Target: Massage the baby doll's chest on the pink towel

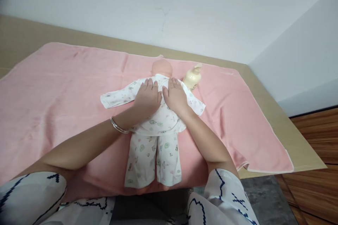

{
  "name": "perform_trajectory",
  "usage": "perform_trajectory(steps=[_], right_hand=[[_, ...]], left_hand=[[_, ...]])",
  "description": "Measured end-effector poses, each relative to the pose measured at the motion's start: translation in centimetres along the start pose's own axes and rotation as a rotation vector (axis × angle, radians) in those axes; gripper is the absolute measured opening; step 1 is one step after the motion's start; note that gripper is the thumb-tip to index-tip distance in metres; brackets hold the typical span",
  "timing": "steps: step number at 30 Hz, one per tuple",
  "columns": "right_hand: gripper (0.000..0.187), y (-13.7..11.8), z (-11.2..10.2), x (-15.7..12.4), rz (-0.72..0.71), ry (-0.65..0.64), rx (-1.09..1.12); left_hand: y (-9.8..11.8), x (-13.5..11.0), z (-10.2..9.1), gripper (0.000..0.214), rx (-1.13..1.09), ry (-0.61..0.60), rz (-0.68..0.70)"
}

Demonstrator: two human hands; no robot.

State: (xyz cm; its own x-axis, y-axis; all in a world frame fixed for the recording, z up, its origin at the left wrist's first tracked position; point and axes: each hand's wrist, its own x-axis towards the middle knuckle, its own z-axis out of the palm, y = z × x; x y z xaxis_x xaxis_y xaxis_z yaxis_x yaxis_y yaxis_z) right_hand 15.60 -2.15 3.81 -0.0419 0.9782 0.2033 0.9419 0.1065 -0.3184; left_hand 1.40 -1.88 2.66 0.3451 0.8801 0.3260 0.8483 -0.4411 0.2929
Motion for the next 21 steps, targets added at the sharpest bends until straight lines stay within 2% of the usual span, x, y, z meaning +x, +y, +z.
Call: perform_trajectory(steps=[5, 7, 9, 12, 14, 16, 21], right_hand=[[0.063, -2.6, 0.5, -2.4, -0.038, -0.027, -0.060], [0.061, -2.9, 0.6, -2.7, -0.066, -0.022, -0.066], [0.061, -2.4, 0.5, -2.2, -0.077, -0.022, -0.045], [0.065, -0.5, 0.2, -0.5, -0.061, -0.049, 0.014], [0.067, 0.4, 0.1, 0.3, -0.054, -0.063, 0.029], [0.067, 0.2, 0.1, 0.3, -0.044, -0.058, 0.014], [0.061, -3.1, -0.3, -2.8, -0.031, -0.075, -0.058]], left_hand=[[-3.0, 2.9, -0.5, 0.055, -0.036, -0.125, -0.033], [-3.4, 3.3, -0.4, 0.057, -0.039, -0.136, -0.081], [-2.6, 2.7, -0.4, 0.059, 0.006, -0.113, -0.129], [-0.1, 0.6, -0.7, 0.058, 0.089, -0.088, -0.137], [1.2, -0.5, -1.1, 0.057, 0.125, -0.097, -0.106], [1.3, -0.7, -1.6, 0.057, 0.138, -0.115, -0.069], [-2.2, 2.1, -1.7, 0.046, 0.070, -0.174, 0.185]])
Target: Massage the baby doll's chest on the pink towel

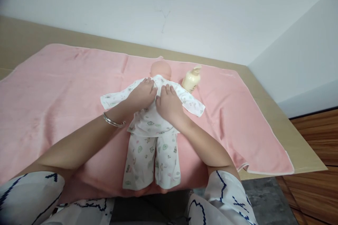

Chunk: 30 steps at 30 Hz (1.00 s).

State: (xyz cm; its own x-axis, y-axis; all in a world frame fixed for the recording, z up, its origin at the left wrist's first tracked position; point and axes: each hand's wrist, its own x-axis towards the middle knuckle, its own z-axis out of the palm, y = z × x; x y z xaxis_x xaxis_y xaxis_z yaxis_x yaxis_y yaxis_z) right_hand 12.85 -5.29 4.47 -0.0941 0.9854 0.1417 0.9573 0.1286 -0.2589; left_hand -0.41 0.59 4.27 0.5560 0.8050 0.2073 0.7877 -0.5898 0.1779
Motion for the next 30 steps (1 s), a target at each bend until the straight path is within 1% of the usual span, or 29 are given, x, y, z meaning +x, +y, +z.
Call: perform_trajectory(steps=[1, 3, 5, 7, 10, 13, 17, 21, 24, 26, 28, 30], right_hand=[[0.060, -0.6, -0.2, -0.6, -0.023, -0.007, -0.011], [0.058, -1.0, -0.4, -1.1, -0.060, -0.012, -0.019], [0.056, -0.5, -0.5, -0.5, -0.060, -0.005, 0.010], [0.058, 0.7, -0.2, 0.7, -0.043, 0.023, 0.063], [0.062, 2.3, 0.6, 2.3, -0.031, 0.096, 0.114], [0.063, 2.8, 1.4, 2.8, -0.034, 0.136, 0.105], [0.064, 2.5, 1.3, 2.5, -0.035, 0.098, 0.069], [0.065, 2.6, 0.9, 2.6, -0.029, 0.045, 0.056], [0.066, 3.2, 0.8, 3.0, -0.015, 0.041, 0.080], [0.065, 3.6, 0.8, 3.2, -0.012, 0.046, 0.089], [0.063, 3.8, 0.8, 3.2, -0.009, 0.051, 0.084], [0.062, 3.4, 0.8, 2.8, -0.003, 0.063, 0.061]], left_hand=[[-0.7, 0.5, 0.3, 0.046, -0.035, 0.011, -0.028], [-1.3, 1.2, 1.1, 0.050, -0.088, 0.066, -0.157], [-1.1, 1.5, 2.2, 0.054, -0.114, 0.159, -0.269], [-0.5, 1.3, 3.2, 0.055, -0.131, 0.236, -0.296], [0.0, 1.0, 3.9, 0.053, -0.174, 0.285, -0.291], [-0.2, 1.0, 3.9, 0.052, -0.202, 0.291, -0.282], [-0.6, 1.1, 3.8, 0.050, -0.216, 0.302, -0.263], [-0.2, 0.7, 3.4, 0.045, -0.152, 0.342, -0.130], [0.7, 0.0, 2.9, 0.045, -0.098, 0.324, -0.045], [1.4, -0.5, 2.6, 0.046, -0.088, 0.298, -0.031], [1.7, -0.8, 2.3, 0.047, -0.087, 0.267, -0.051], [1.5, -0.8, 2.1, 0.048, -0.095, 0.225, -0.104]])
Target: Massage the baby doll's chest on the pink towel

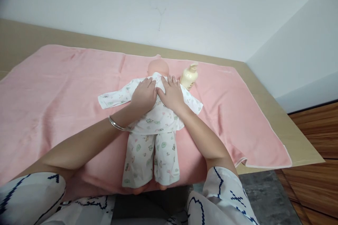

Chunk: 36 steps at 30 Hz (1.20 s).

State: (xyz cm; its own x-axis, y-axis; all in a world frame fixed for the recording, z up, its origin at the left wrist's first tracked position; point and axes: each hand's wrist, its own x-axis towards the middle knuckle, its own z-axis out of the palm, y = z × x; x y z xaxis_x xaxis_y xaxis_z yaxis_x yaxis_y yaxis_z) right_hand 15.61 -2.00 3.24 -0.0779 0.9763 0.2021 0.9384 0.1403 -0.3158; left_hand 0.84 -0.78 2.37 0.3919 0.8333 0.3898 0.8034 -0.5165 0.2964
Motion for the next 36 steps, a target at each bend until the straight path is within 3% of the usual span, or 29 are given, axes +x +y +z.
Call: perform_trajectory(steps=[4, 8, 15, 18, 26, 30, 33, 36], right_hand=[[0.057, -2.1, 0.0, -1.6, -0.016, 0.088, -0.139], [0.054, -3.0, 0.0, -2.4, -0.045, 0.127, -0.187], [0.064, 1.0, -0.4, 0.6, -0.041, -0.025, 0.017], [0.066, 1.4, -0.7, 0.9, -0.036, -0.060, 0.023], [0.056, -3.3, -0.8, -2.4, -0.071, 0.049, -0.130], [0.057, -1.6, -0.7, -1.1, -0.039, 0.038, -0.013], [0.059, 0.6, -0.5, 0.8, -0.046, 0.022, 0.076], [0.058, 1.0, -0.3, 1.2, -0.036, 0.030, 0.074]], left_hand=[[-1.4, 1.0, -0.4, 0.051, -0.049, -0.081, -0.069], [-1.8, 1.3, -0.5, 0.051, -0.055, -0.079, -0.073], [1.4, -0.9, -1.1, 0.052, 0.136, -0.089, -0.037], [1.2, -0.8, -1.2, 0.052, 0.146, -0.109, -0.020], [-2.4, 1.9, -0.5, 0.053, -0.041, -0.141, -0.079], [-0.5, 0.7, -1.0, 0.054, 0.046, -0.122, -0.093], [1.3, -0.4, -1.7, 0.055, 0.131, -0.201, -0.031], [1.5, -0.5, -2.0, 0.054, 0.150, -0.230, 0.005]])
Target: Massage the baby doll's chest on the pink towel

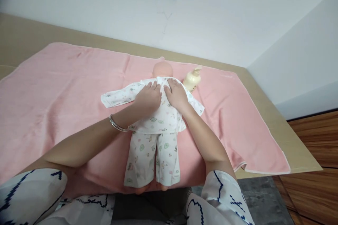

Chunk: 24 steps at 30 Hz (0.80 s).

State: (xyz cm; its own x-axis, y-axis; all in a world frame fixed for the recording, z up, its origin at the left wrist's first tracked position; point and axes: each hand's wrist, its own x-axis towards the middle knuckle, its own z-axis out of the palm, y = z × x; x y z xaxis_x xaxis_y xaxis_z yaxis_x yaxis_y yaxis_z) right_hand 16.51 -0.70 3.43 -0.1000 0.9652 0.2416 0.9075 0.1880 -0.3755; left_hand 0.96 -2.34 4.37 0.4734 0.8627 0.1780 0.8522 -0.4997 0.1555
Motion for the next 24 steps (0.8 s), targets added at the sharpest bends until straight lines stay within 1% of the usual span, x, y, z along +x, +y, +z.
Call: perform_trajectory(steps=[3, 5, 7, 8, 10, 12, 15, 17, 20, 22, 24], right_hand=[[0.056, -1.8, -0.3, -1.3, 0.019, 0.001, -0.085], [0.053, -3.4, -0.8, -2.5, -0.011, -0.019, -0.141], [0.047, -4.4, -1.4, -3.3, -0.059, -0.050, -0.174], [0.044, -4.5, -1.6, -3.4, -0.069, -0.061, -0.173], [0.043, -4.1, -1.9, -3.1, -0.059, -0.062, -0.133], [0.046, -2.9, -1.7, -2.2, -0.033, -0.063, -0.071], [0.050, -1.0, -1.1, -0.9, -0.002, -0.072, -0.008], [0.054, -0.3, -0.6, -0.5, 0.027, -0.056, -0.008], [0.057, -0.8, -0.3, -1.0, 0.047, -0.037, -0.068], [0.057, -1.8, -0.4, -1.8, 0.043, -0.037, -0.124], [0.057, -2.9, -0.7, -2.6, 0.034, -0.044, -0.155]], left_hand=[[-1.5, 1.0, 0.2, 0.051, -0.039, 0.031, 0.030], [-2.8, 1.9, 0.5, 0.049, -0.060, 0.030, 0.056], [-3.5, 2.5, 0.8, 0.048, -0.081, 0.029, 0.033], [-3.5, 2.6, 0.9, 0.049, -0.092, 0.038, 0.005], [-2.9, 2.3, 0.9, 0.052, -0.103, 0.072, -0.058], [-1.6, 1.4, 0.8, 0.053, -0.084, 0.099, -0.091], [0.2, -0.1, 0.6, 0.051, -0.021, 0.107, -0.071], [0.7, -0.6, 0.5, 0.051, 0.004, 0.120, -0.052], [0.0, -0.2, 0.5, 0.049, -0.015, 0.149, -0.045], [-1.2, 0.8, 0.7, 0.050, -0.061, 0.159, -0.065], [-2.5, 1.7, 0.9, 0.052, -0.124, 0.134, -0.105]])
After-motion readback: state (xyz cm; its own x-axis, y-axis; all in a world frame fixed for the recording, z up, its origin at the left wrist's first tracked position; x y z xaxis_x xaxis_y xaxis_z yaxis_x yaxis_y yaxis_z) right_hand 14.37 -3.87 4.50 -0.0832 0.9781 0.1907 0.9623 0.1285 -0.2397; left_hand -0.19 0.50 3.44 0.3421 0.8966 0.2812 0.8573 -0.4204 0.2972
